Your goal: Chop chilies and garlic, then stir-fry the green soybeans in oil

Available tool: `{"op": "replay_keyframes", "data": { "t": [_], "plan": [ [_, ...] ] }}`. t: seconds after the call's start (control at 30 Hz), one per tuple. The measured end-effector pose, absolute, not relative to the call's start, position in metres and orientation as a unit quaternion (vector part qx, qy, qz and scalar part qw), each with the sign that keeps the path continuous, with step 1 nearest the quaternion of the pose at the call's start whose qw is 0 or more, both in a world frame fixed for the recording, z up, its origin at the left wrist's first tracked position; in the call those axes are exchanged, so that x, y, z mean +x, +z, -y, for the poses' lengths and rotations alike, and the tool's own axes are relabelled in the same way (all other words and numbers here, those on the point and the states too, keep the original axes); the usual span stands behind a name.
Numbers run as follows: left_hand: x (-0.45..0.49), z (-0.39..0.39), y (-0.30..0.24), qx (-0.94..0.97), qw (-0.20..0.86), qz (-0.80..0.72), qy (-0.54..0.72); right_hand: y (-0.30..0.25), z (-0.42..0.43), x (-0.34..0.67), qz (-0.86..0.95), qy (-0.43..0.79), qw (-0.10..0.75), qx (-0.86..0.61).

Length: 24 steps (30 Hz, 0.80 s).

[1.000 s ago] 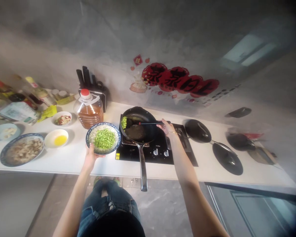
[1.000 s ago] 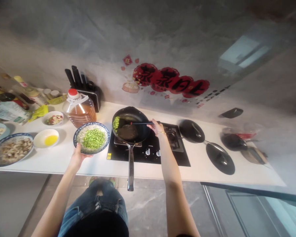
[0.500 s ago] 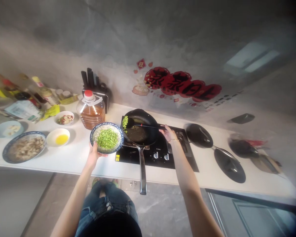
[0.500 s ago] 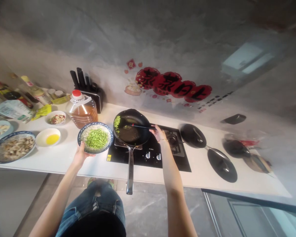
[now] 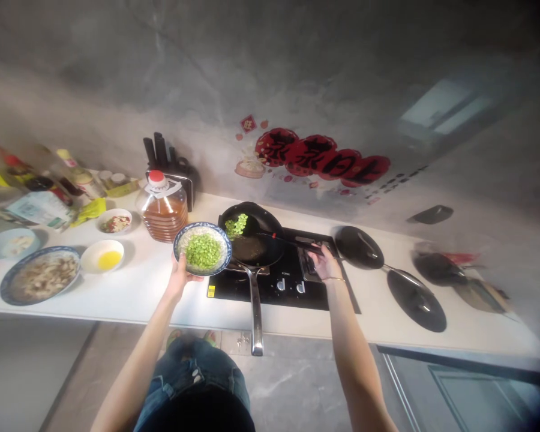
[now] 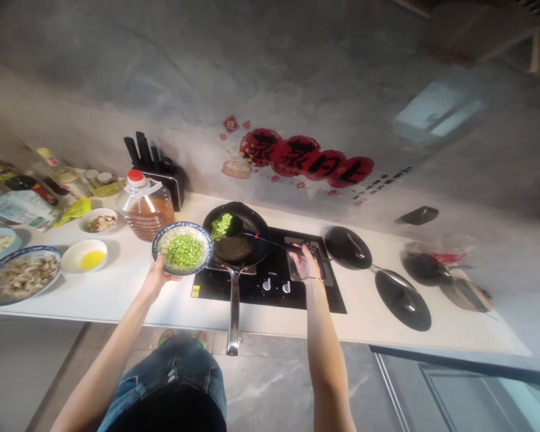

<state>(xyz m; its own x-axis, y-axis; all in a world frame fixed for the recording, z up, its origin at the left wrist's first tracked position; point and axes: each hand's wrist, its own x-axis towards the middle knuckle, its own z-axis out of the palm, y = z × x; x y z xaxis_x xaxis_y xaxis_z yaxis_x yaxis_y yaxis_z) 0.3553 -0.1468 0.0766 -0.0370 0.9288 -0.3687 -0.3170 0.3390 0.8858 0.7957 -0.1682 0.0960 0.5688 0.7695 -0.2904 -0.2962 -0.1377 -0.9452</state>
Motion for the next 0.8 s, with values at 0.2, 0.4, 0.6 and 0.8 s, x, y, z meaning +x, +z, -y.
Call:
{"op": "replay_keyframes", "data": {
  "t": [0.2, 0.4, 0.6, 0.8],
  "plan": [
    [0.37, 0.146, 0.081, 0.297, 0.641, -0.506, 0.494, 0.155, 0.184, 0.778, 0.263, 0.408, 0.653, -0.581],
    [0.374, 0.15, 0.08, 0.283, 0.652, -0.494, 0.5, 0.211, 0.201, 0.733, 0.379, 0.362, 0.632, -0.57],
    [0.369, 0.152, 0.079, 0.259, 0.657, -0.49, 0.511, 0.209, 0.199, 0.729, 0.345, 0.328, 0.652, -0.59],
    [0.352, 0.152, 0.073, 0.264, 0.635, -0.495, 0.531, 0.167, 0.179, 0.756, 0.201, 0.306, 0.695, -0.618]
  ]
}}
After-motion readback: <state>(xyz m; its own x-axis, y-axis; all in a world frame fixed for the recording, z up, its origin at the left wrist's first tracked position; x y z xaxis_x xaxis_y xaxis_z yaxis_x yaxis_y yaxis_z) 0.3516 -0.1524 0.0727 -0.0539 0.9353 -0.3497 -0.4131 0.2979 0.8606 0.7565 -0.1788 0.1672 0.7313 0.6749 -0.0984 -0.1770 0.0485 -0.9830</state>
